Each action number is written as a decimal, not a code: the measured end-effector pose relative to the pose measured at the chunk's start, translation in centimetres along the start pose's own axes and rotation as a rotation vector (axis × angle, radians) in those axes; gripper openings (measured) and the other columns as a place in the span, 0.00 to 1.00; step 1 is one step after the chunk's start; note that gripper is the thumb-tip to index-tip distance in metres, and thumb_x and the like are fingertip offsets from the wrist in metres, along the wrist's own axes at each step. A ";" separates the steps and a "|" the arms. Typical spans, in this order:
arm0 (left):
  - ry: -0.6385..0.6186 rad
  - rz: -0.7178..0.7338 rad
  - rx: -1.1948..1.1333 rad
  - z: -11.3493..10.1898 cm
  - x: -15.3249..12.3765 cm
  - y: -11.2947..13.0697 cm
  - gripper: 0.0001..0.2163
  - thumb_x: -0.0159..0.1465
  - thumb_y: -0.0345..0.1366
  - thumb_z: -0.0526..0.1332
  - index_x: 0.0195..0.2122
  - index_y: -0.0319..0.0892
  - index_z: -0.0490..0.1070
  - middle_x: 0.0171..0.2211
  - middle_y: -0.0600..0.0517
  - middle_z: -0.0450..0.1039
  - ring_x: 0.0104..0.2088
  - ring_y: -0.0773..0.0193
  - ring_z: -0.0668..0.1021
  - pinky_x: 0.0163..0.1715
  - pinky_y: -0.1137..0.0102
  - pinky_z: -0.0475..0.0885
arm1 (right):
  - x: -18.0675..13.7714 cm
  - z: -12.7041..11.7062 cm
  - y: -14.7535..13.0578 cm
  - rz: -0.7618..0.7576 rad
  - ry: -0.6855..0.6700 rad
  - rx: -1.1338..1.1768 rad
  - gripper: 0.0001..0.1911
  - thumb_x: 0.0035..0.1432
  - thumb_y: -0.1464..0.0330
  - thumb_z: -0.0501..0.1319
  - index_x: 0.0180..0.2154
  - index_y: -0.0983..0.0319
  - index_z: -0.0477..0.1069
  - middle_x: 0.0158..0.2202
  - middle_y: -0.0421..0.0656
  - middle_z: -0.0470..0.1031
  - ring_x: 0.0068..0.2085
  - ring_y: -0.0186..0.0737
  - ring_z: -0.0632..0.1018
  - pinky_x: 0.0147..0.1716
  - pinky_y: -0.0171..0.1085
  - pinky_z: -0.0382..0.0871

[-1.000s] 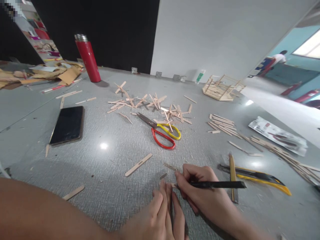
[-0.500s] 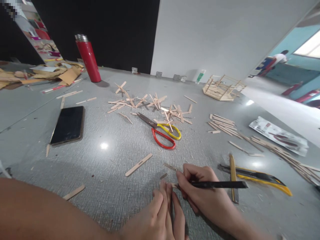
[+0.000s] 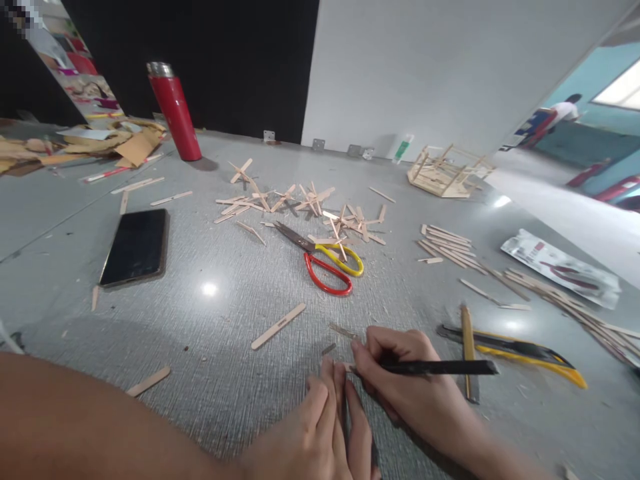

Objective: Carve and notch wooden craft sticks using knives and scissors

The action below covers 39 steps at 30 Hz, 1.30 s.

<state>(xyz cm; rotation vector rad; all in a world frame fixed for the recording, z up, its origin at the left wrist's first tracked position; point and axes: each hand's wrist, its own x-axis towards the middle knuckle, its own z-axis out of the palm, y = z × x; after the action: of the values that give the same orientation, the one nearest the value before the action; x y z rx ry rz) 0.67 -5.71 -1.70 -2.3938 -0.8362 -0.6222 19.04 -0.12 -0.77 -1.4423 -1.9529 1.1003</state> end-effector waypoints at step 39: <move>0.049 0.222 0.112 0.6 -1.2 0.2 0.09 0.71 0.38 0.62 0.45 0.42 0.80 0.40 0.52 0.85 0.41 0.62 0.83 0.44 0.68 0.72 | 0.7 -2.2 -0.6 0.166 0.247 0.324 0.26 0.63 0.53 0.64 0.19 0.59 0.61 0.09 0.33 0.62 0.10 0.25 0.60 0.12 0.27 0.50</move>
<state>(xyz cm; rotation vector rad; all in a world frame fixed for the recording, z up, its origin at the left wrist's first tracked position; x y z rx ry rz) 0.14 -6.02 -2.87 -2.3174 -0.5591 -0.5291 20.13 1.14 0.86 -1.4962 -1.4328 1.1832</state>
